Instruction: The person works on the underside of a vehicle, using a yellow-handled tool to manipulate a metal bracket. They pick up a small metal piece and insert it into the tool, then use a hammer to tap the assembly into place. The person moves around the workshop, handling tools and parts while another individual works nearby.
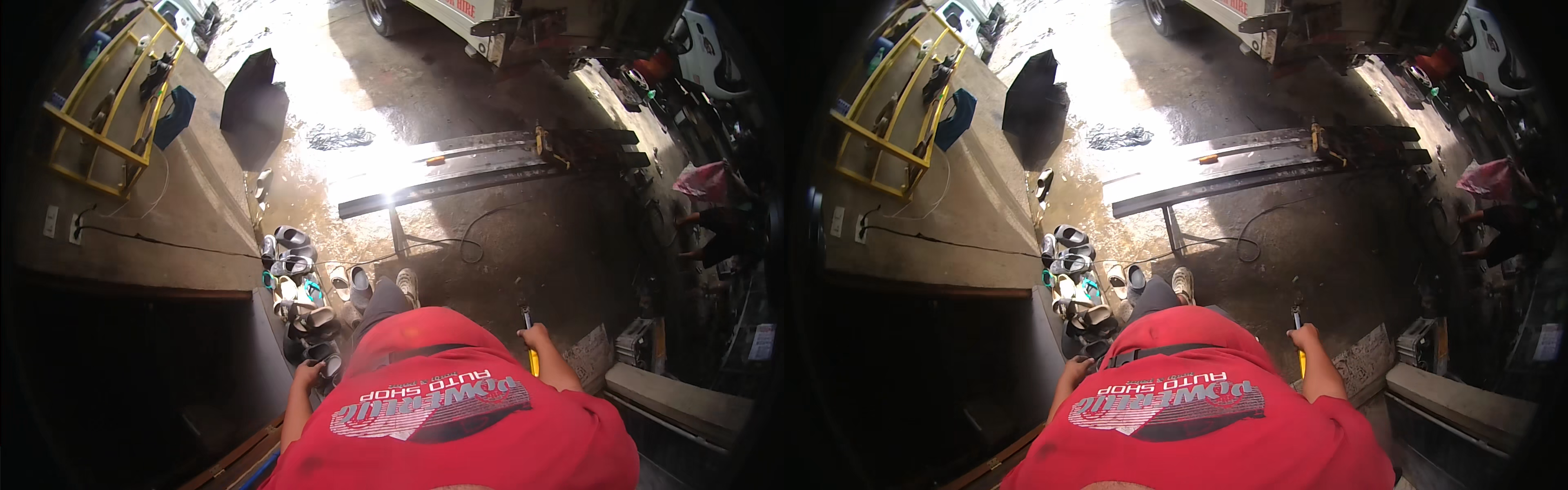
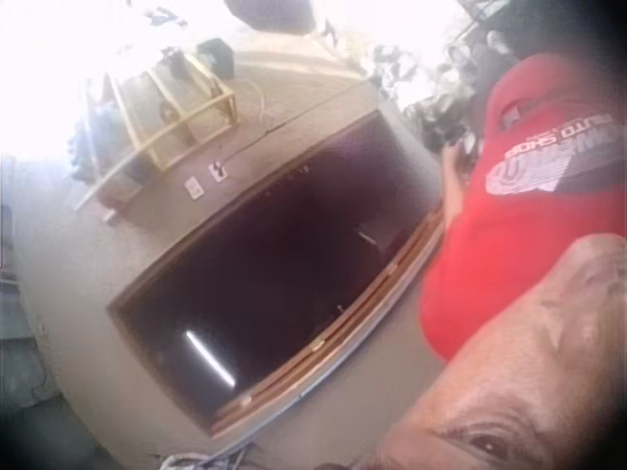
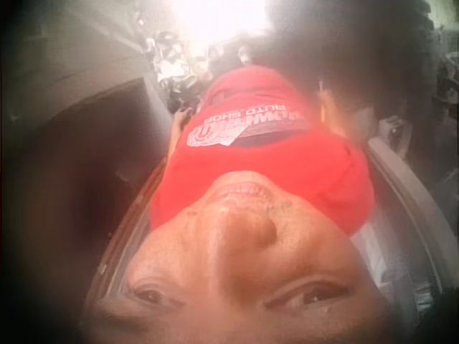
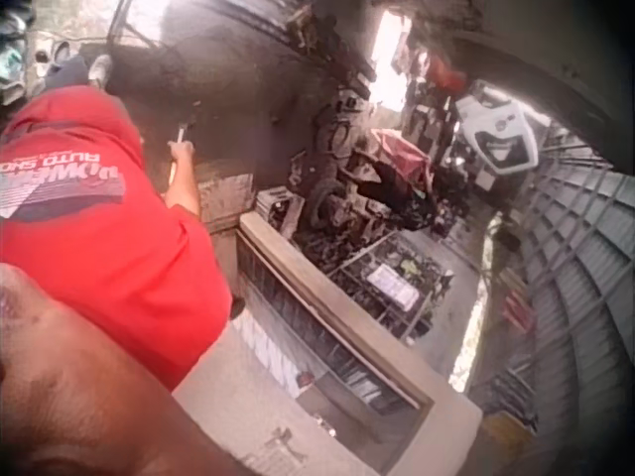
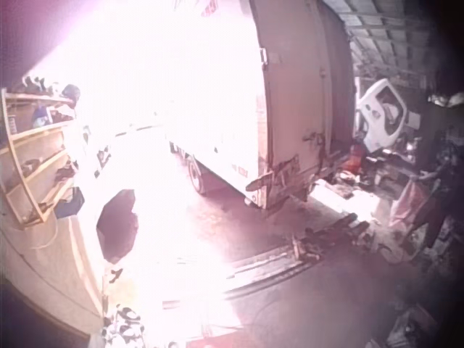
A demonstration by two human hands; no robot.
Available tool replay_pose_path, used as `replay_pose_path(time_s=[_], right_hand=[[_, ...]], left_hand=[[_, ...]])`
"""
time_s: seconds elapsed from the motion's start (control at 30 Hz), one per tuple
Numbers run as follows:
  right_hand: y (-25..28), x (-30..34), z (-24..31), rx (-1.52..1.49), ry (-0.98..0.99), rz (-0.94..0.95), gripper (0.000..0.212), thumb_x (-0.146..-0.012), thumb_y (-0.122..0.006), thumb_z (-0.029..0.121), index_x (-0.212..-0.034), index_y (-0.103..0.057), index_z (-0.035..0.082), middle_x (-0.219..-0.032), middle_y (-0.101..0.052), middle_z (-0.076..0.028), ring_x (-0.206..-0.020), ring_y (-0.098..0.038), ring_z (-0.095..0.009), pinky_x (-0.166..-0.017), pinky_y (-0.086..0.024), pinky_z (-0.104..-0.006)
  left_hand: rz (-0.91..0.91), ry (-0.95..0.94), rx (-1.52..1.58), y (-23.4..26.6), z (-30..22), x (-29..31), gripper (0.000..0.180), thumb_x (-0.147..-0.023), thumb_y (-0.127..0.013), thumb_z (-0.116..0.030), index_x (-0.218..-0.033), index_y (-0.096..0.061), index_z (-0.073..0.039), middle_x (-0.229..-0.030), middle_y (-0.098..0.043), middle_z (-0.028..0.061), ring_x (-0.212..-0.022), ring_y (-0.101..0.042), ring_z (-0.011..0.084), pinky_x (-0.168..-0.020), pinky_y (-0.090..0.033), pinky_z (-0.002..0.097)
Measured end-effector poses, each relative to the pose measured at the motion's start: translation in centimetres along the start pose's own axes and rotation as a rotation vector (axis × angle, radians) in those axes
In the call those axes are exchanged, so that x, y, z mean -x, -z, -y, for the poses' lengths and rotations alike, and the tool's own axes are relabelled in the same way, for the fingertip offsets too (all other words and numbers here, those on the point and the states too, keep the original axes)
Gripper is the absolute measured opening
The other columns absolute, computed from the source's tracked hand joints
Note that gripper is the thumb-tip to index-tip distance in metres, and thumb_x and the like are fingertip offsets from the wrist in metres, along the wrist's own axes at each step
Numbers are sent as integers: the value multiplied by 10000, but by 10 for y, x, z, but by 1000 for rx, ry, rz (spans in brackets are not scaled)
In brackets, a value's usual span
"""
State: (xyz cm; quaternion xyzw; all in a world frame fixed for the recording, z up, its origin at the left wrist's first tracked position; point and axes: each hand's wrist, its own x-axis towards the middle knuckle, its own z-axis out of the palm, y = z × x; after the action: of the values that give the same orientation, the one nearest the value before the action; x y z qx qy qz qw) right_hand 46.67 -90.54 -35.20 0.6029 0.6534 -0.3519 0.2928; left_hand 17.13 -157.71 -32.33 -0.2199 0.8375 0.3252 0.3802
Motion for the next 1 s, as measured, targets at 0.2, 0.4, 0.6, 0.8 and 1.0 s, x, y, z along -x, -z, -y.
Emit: replay_pose_path(time_s=[0.2,0.4,0.6,0.8,1.0], right_hand=[[-3,33,29,95,69,-189,522,-840,-775,432,-1191,-740,47,-1240,-727,-197,-1173,-685,-395,-984,-553,-505],[24,13,61,71,44,-157,516,-830,-782,408,-1214,-740,65,-1273,-717,-183,-1195,-683,-372,-1001,-558,-476],[91,7,127,-42,116,-290,552,-837,-790,411,-1204,-703,8,-1225,-714,-222,-1183,-667,-411,-1000,-549,-481],[113,5,131,-355,200,-513,597,-837,-810,407,-1226,-664,-23,-1209,-693,-267,-1151,-666,-448,-998,-533,-486],[61,13,38,-671,-110,-438,606,-826,-812,375,-1268,-658,-10,-1197,-709,-252,-1123,-690,-421,-974,-543,-475]], left_hand=[[209,-233,-217,4,-97,-76,454,-899,-805,-300,-1187,-699,34,-991,-749,124,-814,-713,217,-651,-556,369],[352,-219,-435,-44,-261,-141,426,-907,-773,-294,-1180,-695,24,-979,-733,122,-809,-710,228,-620,-545,377],[406,-334,-538,-79,-395,-179,398,-916,-742,-287,-1173,-692,14,-967,-718,119,-803,-707,238,-590,-534,385],[493,-401,-772,-123,-502,-190,373,-925,-710,-281,-1166,-688,4,-955,-702,117,-798,-704,249,-559,-523,392],[490,-493,-998,-191,-636,-182,349,-934,-678,-274,-1158,-685,-6,-943,-686,114,-793,-700,260,-529,-512,400]])
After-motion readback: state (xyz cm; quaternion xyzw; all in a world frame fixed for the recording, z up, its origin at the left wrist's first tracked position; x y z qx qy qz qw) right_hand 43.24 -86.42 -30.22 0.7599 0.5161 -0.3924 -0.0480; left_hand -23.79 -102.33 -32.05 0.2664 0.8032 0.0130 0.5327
